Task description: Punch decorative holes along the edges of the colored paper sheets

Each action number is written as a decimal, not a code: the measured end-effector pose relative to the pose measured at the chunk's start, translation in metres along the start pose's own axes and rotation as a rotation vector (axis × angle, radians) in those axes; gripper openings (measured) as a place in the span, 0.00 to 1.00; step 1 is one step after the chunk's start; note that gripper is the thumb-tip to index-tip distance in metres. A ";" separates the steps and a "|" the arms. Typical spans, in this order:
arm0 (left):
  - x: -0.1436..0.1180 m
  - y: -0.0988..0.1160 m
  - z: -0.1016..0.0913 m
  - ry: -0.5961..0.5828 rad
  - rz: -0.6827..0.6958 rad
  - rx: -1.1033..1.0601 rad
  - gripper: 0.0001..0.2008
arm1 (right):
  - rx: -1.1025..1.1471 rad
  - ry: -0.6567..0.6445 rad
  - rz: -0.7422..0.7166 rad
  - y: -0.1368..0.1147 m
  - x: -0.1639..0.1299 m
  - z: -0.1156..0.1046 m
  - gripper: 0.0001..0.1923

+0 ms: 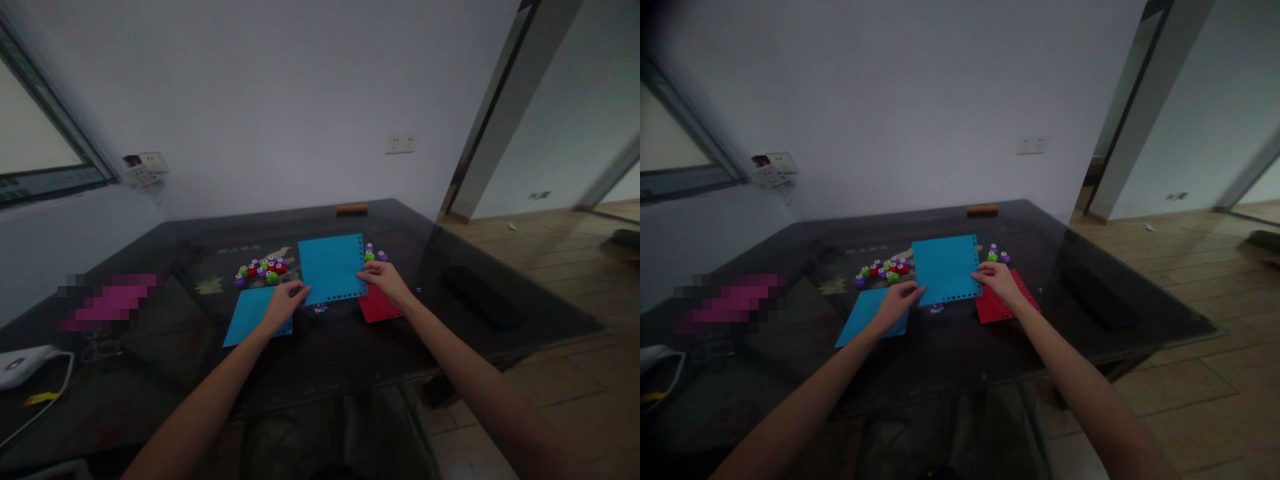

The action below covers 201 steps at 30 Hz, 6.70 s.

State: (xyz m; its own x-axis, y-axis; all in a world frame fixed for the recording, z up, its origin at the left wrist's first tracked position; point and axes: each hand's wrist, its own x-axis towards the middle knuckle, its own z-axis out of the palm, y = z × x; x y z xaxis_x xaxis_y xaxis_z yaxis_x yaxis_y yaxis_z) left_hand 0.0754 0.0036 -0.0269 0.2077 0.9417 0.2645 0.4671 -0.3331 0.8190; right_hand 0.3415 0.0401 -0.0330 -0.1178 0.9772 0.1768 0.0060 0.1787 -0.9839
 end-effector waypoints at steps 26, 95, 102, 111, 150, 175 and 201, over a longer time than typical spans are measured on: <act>0.026 0.041 0.036 0.073 0.035 -0.219 0.16 | -0.002 0.235 -0.055 -0.020 0.000 -0.044 0.17; 0.006 0.024 0.103 -0.209 0.313 0.558 0.17 | -0.304 0.232 0.235 0.021 -0.030 -0.115 0.21; 0.006 0.025 0.103 -0.208 0.315 0.543 0.17 | -0.318 0.228 0.247 0.018 -0.030 -0.114 0.20; 0.007 0.023 0.104 -0.213 0.331 0.549 0.17 | -0.309 0.217 0.244 0.019 -0.031 -0.116 0.19; 0.013 0.058 0.024 -0.106 0.424 0.366 0.13 | -0.599 0.313 0.173 0.020 -0.027 -0.123 0.11; -0.009 -0.084 -0.121 -0.102 0.076 0.484 0.23 | -1.062 -0.373 -0.310 -0.021 0.027 0.155 0.15; -0.010 -0.097 -0.114 -0.179 -0.063 0.704 0.41 | -1.244 -0.365 -0.407 0.012 0.029 0.171 0.27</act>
State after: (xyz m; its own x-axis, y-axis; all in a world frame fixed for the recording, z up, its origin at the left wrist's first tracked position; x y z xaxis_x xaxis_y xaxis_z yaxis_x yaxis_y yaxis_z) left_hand -0.0695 0.0320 -0.0508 0.2711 0.9583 0.0908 0.9126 -0.2859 0.2924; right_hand 0.1679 0.0511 -0.0438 -0.5792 0.7795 0.2385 0.7697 0.6193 -0.1547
